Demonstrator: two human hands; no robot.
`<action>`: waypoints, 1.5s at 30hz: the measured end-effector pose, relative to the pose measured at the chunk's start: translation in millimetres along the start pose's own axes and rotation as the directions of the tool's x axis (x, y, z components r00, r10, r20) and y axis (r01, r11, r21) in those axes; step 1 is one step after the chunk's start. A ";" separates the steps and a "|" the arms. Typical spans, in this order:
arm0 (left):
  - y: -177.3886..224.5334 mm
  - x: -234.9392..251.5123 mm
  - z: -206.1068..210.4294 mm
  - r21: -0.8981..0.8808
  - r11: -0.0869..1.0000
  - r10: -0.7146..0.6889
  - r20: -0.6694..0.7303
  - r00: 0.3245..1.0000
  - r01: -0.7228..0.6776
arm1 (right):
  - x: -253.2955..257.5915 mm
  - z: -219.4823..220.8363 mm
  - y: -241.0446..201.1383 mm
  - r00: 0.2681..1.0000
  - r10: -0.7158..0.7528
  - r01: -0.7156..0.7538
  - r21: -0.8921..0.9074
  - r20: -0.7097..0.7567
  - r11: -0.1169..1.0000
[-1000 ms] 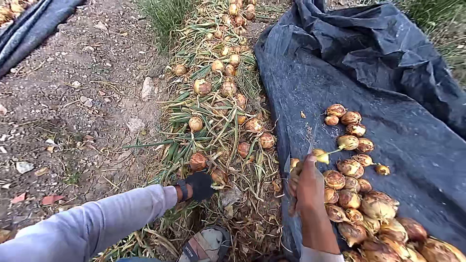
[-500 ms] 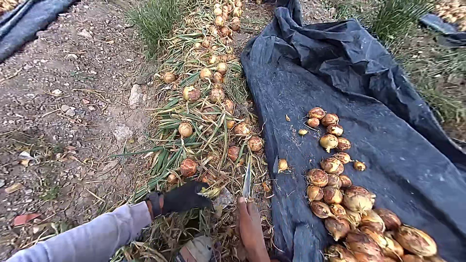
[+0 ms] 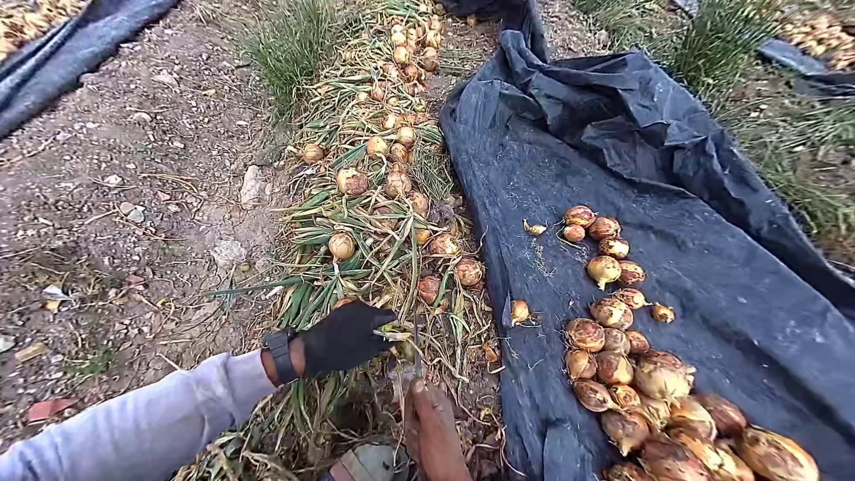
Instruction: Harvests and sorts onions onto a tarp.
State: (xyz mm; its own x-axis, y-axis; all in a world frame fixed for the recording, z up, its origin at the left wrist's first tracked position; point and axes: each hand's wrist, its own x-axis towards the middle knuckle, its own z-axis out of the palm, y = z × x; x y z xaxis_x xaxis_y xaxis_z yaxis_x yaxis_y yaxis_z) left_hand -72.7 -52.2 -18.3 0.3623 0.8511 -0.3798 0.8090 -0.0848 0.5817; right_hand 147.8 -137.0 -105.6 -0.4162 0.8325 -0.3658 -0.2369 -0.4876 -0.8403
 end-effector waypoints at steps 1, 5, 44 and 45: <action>0.3 0.6 -1.6 0.038 0.999 -0.002 -0.070 0.998 0.005 | 0.1 0.0 1.7 0.999 0.011 -0.010 0.037 -0.039 0.999; 10.6 -16.0 11.6 -0.072 0.984 0.165 -0.002 0.986 -0.165 | 3.7 -3.9 9.1 0.977 0.095 -0.101 -0.018 -0.192 0.995; 7.0 -3.0 -4.6 -0.370 0.909 -0.020 0.418 0.908 0.191 | -4.0 -15.1 -5.6 0.966 -0.179 0.176 -0.033 -0.185 0.984; 8.1 -3.3 -10.1 -0.298 0.942 -0.027 0.391 0.920 0.154 | -3.7 -16.0 -4.7 0.972 -0.157 0.146 -0.074 -0.173 0.987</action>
State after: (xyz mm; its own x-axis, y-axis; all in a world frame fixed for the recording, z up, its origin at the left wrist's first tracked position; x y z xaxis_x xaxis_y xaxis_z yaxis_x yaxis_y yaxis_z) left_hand -72.0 -50.5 -5.1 0.4924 0.5832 -0.6461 0.6798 0.2059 0.7039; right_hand 164.5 -133.5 -106.7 -0.2162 0.9313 -0.2932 -0.2293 -0.3403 -0.9119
